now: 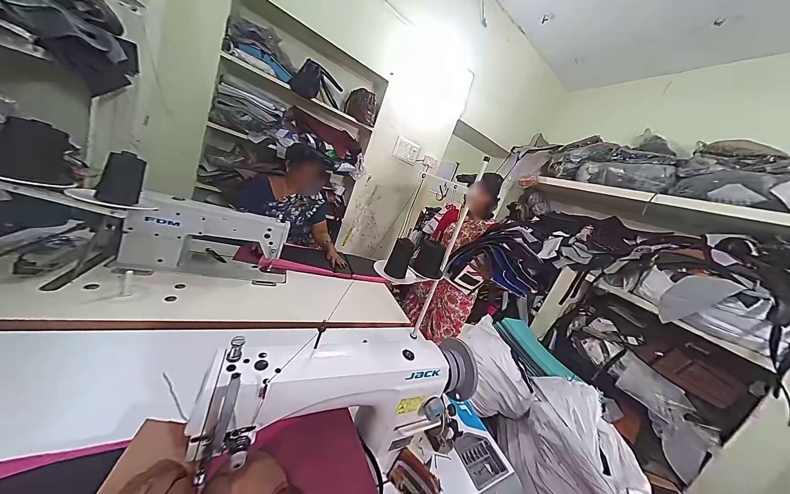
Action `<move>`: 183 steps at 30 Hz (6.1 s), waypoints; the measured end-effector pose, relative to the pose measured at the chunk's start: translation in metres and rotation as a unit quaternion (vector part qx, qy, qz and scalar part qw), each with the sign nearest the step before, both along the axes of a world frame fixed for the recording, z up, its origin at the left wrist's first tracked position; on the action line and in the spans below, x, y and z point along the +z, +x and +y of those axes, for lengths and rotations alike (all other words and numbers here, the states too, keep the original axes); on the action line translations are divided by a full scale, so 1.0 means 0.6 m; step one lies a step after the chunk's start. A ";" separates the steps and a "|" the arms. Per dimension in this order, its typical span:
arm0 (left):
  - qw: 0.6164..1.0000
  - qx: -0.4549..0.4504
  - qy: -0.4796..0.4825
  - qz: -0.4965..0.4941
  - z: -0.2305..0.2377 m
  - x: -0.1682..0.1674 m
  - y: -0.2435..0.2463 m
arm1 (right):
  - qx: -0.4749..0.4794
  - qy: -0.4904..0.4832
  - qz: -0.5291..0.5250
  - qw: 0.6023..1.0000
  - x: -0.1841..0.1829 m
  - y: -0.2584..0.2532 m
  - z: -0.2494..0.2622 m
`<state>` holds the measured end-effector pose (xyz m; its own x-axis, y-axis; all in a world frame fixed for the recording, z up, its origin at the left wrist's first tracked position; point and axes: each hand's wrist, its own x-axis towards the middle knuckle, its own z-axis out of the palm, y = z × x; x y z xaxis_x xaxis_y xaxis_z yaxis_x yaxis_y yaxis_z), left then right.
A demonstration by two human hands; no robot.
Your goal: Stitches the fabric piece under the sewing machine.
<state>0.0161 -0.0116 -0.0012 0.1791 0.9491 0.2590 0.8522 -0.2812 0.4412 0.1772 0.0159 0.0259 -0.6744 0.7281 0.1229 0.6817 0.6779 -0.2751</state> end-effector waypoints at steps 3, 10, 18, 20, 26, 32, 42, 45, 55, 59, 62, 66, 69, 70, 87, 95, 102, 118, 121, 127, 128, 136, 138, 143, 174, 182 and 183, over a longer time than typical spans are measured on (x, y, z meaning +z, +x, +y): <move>1.000 0.000 -0.012 -0.003 0.010 -0.005 0.001 | 0.005 -0.014 0.007 1.000 0.003 0.001 0.002; 0.999 -0.031 0.029 -0.026 -0.007 -0.003 -0.007 | -0.006 -0.060 -0.022 0.998 0.012 0.002 0.000; 0.997 -0.040 0.057 -0.026 -0.005 -0.015 -0.008 | -0.006 -0.044 -0.017 0.999 0.009 0.003 -0.001; 0.998 -0.032 0.051 -0.024 -0.005 -0.018 -0.007 | -0.008 -0.042 -0.014 0.999 0.006 0.003 0.000; 0.997 -0.024 0.065 -0.016 -0.001 -0.029 -0.007 | -0.006 -0.035 -0.013 0.999 0.003 0.004 0.002; 0.995 -0.026 0.095 -0.028 0.005 -0.041 -0.008 | -0.008 -0.043 -0.012 0.999 0.001 0.003 0.004; 0.991 -0.010 0.130 -0.017 0.009 -0.052 -0.006 | -0.014 -0.039 -0.006 0.999 -0.002 0.003 0.005; 0.991 -0.005 0.131 -0.015 0.009 -0.053 -0.005 | -0.014 -0.044 -0.011 0.999 0.000 0.002 0.005; 0.987 -0.002 0.156 -0.022 0.016 -0.063 -0.004 | -0.006 -0.039 -0.015 0.999 -0.001 0.001 0.008; 0.988 -0.002 0.151 -0.019 0.014 -0.061 -0.002 | -0.009 -0.047 -0.018 0.999 0.001 0.001 0.007; 0.989 0.001 0.146 -0.020 0.014 -0.060 -0.002 | -0.008 -0.046 -0.013 0.999 0.001 0.002 0.007; 0.988 0.000 0.152 -0.013 0.015 -0.063 -0.003 | -0.011 -0.047 -0.014 0.999 0.000 0.001 0.007; 0.988 -0.001 0.154 -0.016 0.017 -0.065 -0.003 | -0.009 -0.046 -0.011 0.999 0.001 0.001 0.006; 0.988 -0.002 0.154 -0.016 0.017 -0.066 -0.004 | -0.009 -0.046 -0.012 0.999 0.001 0.001 0.006; 0.989 0.007 0.150 -0.012 0.013 -0.060 -0.001 | 0.000 -0.038 -0.009 0.999 0.002 0.003 0.005; 0.987 0.005 0.161 -0.010 0.013 -0.060 -0.001 | 0.001 -0.040 -0.015 0.999 0.001 0.002 0.007; 0.989 0.004 0.150 -0.013 0.012 -0.060 -0.002 | -0.002 -0.045 -0.014 0.999 0.002 0.002 0.007; 0.990 0.012 0.142 -0.015 0.012 -0.057 0.000 | -0.003 -0.041 -0.015 0.999 0.003 0.001 0.006; 0.990 0.012 0.143 -0.015 0.013 -0.059 0.000 | -0.005 -0.046 -0.015 0.999 0.004 0.000 0.005; 0.989 0.010 0.148 -0.014 0.014 -0.061 0.000 | -0.005 -0.042 -0.008 0.999 0.000 0.001 0.007; 0.989 0.010 0.147 -0.014 0.014 -0.062 0.000 | -0.006 -0.042 -0.008 0.999 -0.001 0.001 0.007; 0.989 0.012 0.144 -0.011 0.013 -0.059 0.001 | -0.006 -0.040 -0.012 0.999 0.000 0.002 0.007; 0.988 0.009 0.152 -0.014 0.016 -0.064 0.000 | -0.003 -0.036 -0.010 0.999 0.001 0.003 0.006; 0.989 0.009 0.149 -0.017 0.015 -0.064 -0.001 | -0.001 -0.029 -0.004 1.000 -0.003 0.003 0.007; 0.992 0.020 0.121 -0.001 0.011 -0.054 0.002 | -0.005 -0.048 -0.034 0.998 -0.001 0.000 0.010; 0.992 0.026 0.124 -0.004 0.012 -0.056 0.001 | -0.006 -0.048 -0.025 0.999 -0.002 0.000 0.010; 0.992 0.025 0.127 -0.003 0.012 -0.056 0.002 | -0.005 -0.049 -0.027 0.998 -0.002 0.000 0.010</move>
